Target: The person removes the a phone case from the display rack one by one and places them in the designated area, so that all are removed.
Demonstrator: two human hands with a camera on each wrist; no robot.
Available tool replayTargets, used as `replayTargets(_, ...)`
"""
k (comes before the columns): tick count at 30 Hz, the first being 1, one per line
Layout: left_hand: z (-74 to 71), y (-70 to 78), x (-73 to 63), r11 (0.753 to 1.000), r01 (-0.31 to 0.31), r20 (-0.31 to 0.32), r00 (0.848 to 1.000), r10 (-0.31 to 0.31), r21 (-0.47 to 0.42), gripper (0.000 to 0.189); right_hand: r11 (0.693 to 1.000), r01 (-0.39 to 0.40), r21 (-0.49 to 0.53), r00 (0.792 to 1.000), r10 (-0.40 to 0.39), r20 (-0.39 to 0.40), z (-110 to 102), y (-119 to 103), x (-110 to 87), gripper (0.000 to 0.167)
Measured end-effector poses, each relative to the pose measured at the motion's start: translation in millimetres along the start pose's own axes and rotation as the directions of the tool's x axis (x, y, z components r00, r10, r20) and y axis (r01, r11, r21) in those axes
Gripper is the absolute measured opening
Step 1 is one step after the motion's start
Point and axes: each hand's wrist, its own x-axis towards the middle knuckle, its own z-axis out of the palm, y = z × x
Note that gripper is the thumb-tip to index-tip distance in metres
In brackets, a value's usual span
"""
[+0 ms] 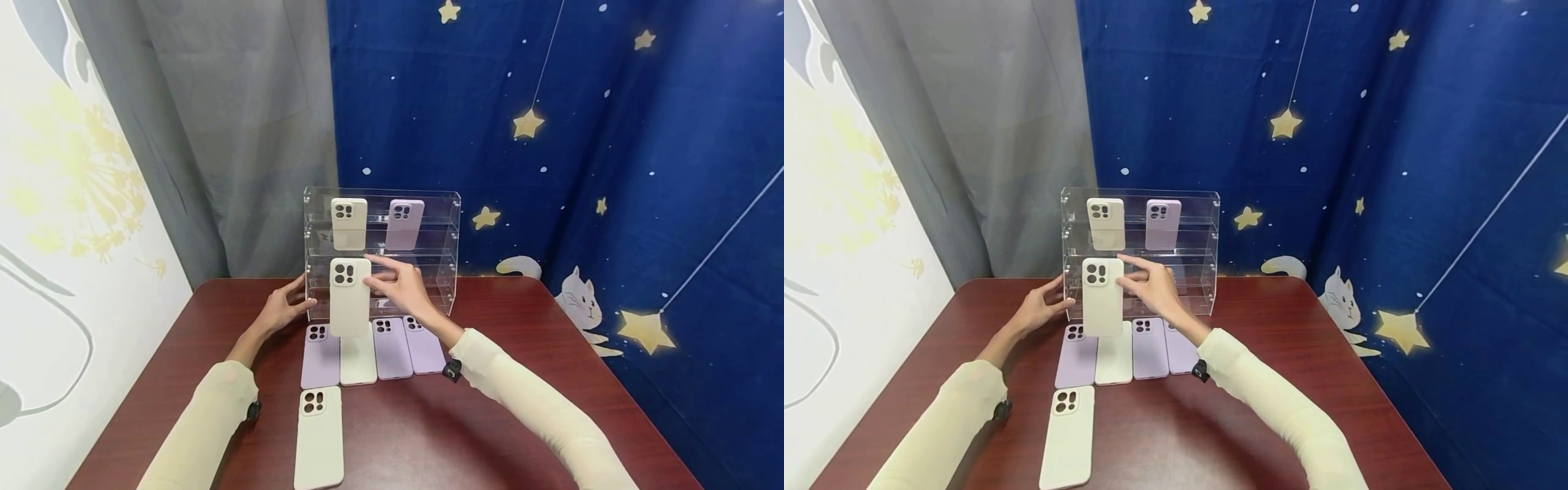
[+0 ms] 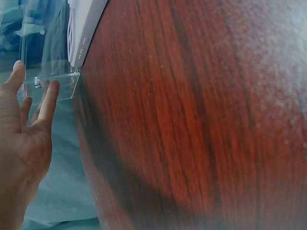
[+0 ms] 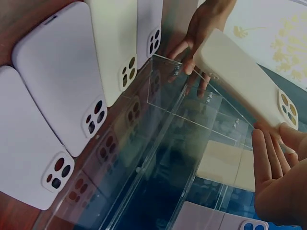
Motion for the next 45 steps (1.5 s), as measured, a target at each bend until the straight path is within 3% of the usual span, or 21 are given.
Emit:
replayTargets(18, 1.7, -5.3, 2.1, 0.999, -0.015, 0.004, 1.000, 0.015, -0.034, 0.083, 0.977, -0.162, 0.137, 0.983, 0.148, 0.107, -0.7, 10.2, -36.6, 0.050)
replayTargets(45, 0.4, 1.3, 0.2, 1.000, -0.017, 0.000, 1.000, 0.017, -0.006, 0.084, 0.940, -0.275, 0.201, 0.949, 0.231, 0.215, 19.1, 33.3, -84.2, 0.045)
